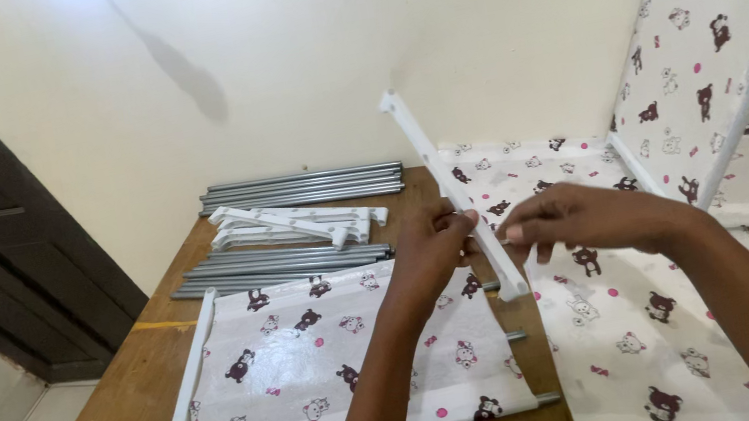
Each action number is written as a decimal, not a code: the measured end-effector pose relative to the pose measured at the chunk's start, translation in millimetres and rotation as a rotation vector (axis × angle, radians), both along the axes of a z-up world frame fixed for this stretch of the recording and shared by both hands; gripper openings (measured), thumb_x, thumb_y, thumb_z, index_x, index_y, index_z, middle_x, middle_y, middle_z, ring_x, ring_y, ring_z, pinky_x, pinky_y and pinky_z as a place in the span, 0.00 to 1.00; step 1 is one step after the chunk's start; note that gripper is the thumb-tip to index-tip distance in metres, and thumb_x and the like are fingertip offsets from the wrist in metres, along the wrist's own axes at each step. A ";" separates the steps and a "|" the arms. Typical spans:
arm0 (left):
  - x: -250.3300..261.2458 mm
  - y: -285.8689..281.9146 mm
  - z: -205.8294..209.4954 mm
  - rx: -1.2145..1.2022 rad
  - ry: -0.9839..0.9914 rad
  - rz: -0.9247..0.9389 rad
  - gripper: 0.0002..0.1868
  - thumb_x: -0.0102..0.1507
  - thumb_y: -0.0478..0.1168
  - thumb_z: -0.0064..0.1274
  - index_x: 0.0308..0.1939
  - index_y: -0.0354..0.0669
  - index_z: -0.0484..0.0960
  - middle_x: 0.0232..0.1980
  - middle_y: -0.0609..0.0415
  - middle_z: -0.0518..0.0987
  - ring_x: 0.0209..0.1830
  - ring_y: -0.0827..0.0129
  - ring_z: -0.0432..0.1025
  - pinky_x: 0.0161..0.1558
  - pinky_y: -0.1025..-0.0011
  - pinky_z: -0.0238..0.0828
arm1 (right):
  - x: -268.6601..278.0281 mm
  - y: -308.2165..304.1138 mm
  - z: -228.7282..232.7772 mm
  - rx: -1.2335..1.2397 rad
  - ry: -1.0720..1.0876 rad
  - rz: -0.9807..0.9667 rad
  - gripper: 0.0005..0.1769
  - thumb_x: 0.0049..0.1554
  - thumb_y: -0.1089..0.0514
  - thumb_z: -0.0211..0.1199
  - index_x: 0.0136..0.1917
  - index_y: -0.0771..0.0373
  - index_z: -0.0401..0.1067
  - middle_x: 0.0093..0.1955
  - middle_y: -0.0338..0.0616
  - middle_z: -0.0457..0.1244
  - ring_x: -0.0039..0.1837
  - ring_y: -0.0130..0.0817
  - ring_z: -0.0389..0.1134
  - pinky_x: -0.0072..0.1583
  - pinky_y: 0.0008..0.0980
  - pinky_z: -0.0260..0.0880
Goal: The person assembles a small fabric-covered frame by inserting metal rods into white plastic connectors and attaching a patterned fabric panel. They repeat the process to build a second identical frame on a wooden table.
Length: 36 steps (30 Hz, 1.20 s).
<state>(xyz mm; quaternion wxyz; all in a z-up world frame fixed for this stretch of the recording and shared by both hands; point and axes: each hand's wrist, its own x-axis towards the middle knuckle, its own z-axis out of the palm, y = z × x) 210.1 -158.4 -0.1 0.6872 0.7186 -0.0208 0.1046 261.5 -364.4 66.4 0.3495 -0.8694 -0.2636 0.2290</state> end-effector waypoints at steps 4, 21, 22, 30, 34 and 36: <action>5.9 -29.0 20.9 0.199 0.052 -0.236 0.15 0.61 0.40 0.59 0.42 0.27 0.84 0.34 0.48 0.84 0.29 0.73 0.78 0.33 0.73 0.76 | 16.1 -12.6 -0.1 0.522 0.098 -0.294 0.28 0.60 0.37 0.51 0.64 0.56 0.73 0.48 0.43 0.67 0.50 0.33 0.70 0.52 0.38 0.71; 73.9 22.6 -66.3 1.230 0.352 0.314 0.06 0.62 0.45 0.59 0.39 0.52 0.87 0.49 0.51 0.85 0.58 0.53 0.75 0.66 0.33 0.52 | 76.3 -7.5 -79.7 0.965 0.671 -0.370 0.50 0.56 0.71 0.54 0.84 0.43 0.38 0.57 0.49 0.67 0.43 0.28 0.65 0.42 0.32 0.70; 73.9 22.4 -68.5 1.211 0.344 0.305 0.06 0.61 0.45 0.59 0.38 0.52 0.87 0.47 0.53 0.85 0.57 0.55 0.75 0.67 0.34 0.51 | 77.0 -7.2 -82.4 0.972 0.681 -0.376 0.49 0.56 0.71 0.53 0.83 0.43 0.42 0.57 0.49 0.66 0.43 0.29 0.64 0.41 0.33 0.70; 58.2 30.3 -24.8 1.094 0.265 0.268 0.12 0.63 0.49 0.56 0.46 0.50 0.81 0.46 0.57 0.84 0.53 0.60 0.75 0.66 0.35 0.49 | 81.5 -7.9 -83.7 1.120 0.698 -0.430 0.26 0.64 0.62 0.52 0.75 0.55 0.60 0.55 0.49 0.65 0.47 0.33 0.67 0.45 0.34 0.72; 41.6 32.4 18.8 0.847 0.237 0.262 0.15 0.66 0.48 0.52 0.51 0.45 0.79 0.46 0.49 0.84 0.50 0.55 0.78 0.57 0.55 0.70 | 77.4 -4.5 -78.1 1.225 0.700 -0.411 0.27 0.63 0.65 0.53 0.75 0.58 0.60 0.59 0.51 0.66 0.53 0.34 0.70 0.52 0.34 0.75; 30.3 31.9 35.0 0.693 0.233 0.273 0.15 0.64 0.47 0.52 0.51 0.45 0.79 0.46 0.49 0.85 0.49 0.56 0.79 0.55 0.62 0.70 | 72.7 -2.1 -76.1 1.263 0.733 -0.430 0.29 0.62 0.66 0.53 0.76 0.57 0.60 0.60 0.50 0.66 0.54 0.33 0.69 0.53 0.33 0.75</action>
